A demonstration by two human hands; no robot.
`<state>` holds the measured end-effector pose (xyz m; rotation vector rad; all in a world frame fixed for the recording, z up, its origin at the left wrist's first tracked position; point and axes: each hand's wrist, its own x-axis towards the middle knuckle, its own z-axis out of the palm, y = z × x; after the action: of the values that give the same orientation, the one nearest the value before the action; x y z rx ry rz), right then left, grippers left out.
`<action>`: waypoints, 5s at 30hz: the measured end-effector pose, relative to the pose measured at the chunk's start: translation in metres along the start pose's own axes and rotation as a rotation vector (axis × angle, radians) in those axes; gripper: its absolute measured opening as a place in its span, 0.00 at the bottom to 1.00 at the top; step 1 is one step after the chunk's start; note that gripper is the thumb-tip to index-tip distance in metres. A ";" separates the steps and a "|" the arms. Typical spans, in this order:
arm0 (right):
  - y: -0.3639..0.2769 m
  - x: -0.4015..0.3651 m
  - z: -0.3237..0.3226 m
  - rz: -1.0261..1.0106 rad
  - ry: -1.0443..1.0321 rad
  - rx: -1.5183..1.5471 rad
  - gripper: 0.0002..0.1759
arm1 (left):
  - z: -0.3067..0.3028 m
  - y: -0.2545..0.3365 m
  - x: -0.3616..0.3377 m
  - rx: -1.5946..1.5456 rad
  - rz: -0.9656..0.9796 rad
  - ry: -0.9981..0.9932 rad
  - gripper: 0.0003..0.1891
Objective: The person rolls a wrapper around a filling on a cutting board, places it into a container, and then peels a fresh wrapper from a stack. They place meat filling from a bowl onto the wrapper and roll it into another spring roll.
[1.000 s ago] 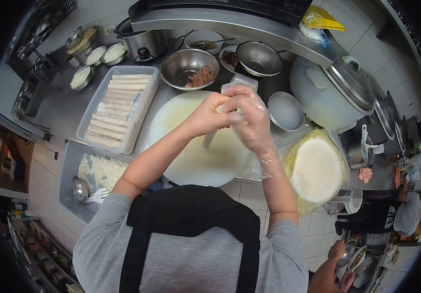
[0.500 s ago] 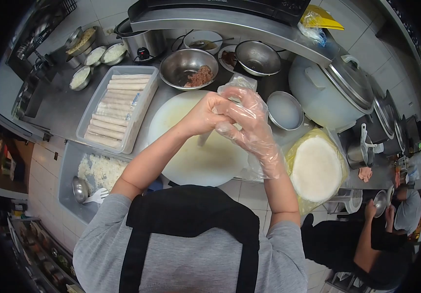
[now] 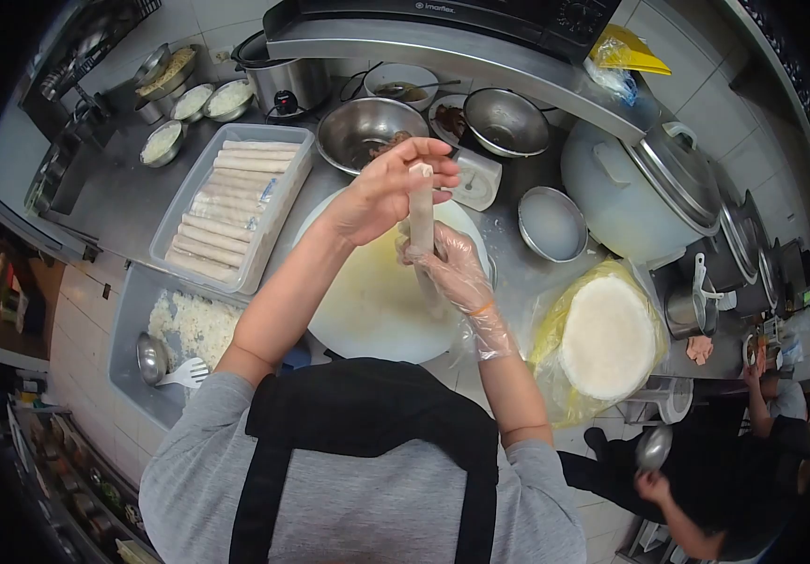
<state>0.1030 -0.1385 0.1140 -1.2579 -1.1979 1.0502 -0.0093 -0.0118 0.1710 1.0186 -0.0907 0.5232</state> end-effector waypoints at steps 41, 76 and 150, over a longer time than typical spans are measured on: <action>-0.034 0.041 -0.017 -0.409 0.027 -0.112 0.22 | -0.003 -0.003 -0.017 0.469 0.034 0.343 0.03; -0.057 -0.022 0.007 -0.753 0.364 -0.782 0.18 | -0.004 -0.030 -0.045 0.624 0.161 0.219 0.04; -0.001 0.003 -0.010 -0.313 0.112 -0.129 0.17 | -0.002 -0.018 -0.023 0.266 -0.098 0.135 0.13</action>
<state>0.1127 -0.1366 0.1160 -1.1639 -1.3413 0.6746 -0.0219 -0.0259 0.1484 1.2374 0.1519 0.5220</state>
